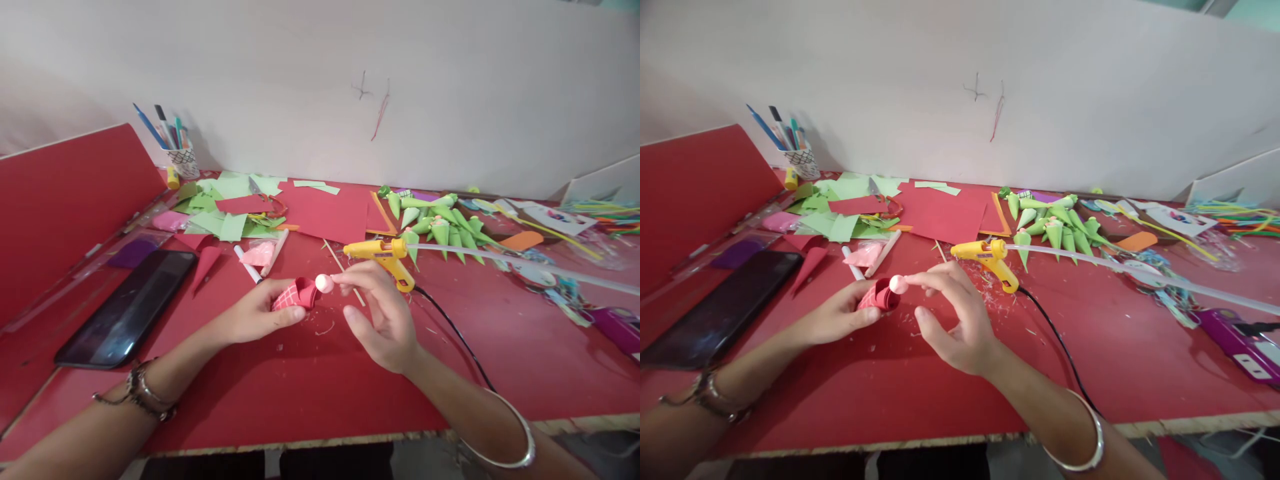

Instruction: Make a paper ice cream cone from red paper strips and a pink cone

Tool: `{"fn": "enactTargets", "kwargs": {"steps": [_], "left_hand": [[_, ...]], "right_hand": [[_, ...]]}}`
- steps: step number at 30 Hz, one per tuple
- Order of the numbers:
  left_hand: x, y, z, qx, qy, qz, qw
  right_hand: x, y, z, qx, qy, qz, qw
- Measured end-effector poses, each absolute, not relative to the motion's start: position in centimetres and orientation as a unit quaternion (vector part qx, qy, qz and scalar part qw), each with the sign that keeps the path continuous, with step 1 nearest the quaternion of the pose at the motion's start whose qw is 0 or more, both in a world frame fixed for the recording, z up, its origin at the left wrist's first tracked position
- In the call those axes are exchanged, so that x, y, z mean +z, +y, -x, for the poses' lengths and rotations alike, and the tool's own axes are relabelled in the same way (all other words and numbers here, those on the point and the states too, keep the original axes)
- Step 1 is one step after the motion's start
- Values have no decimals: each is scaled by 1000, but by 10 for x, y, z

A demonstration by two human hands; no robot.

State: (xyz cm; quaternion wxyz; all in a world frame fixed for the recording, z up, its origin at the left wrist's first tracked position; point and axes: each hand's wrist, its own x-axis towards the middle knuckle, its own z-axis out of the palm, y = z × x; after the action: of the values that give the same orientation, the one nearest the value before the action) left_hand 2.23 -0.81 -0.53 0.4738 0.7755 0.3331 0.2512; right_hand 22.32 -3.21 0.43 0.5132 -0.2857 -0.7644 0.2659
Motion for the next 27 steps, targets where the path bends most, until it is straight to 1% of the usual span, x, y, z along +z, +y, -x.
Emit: {"fn": "enactTargets", "kwargs": {"steps": [14, 27], "left_hand": [[-6, -8, -23, 252, 324, -777, 477], [-5, -7, -23, 250, 327, -779, 474]], "right_hand": [[7, -33, -223, 258, -773, 278, 508], [5, -31, -224, 281, -778, 264, 497]]}}
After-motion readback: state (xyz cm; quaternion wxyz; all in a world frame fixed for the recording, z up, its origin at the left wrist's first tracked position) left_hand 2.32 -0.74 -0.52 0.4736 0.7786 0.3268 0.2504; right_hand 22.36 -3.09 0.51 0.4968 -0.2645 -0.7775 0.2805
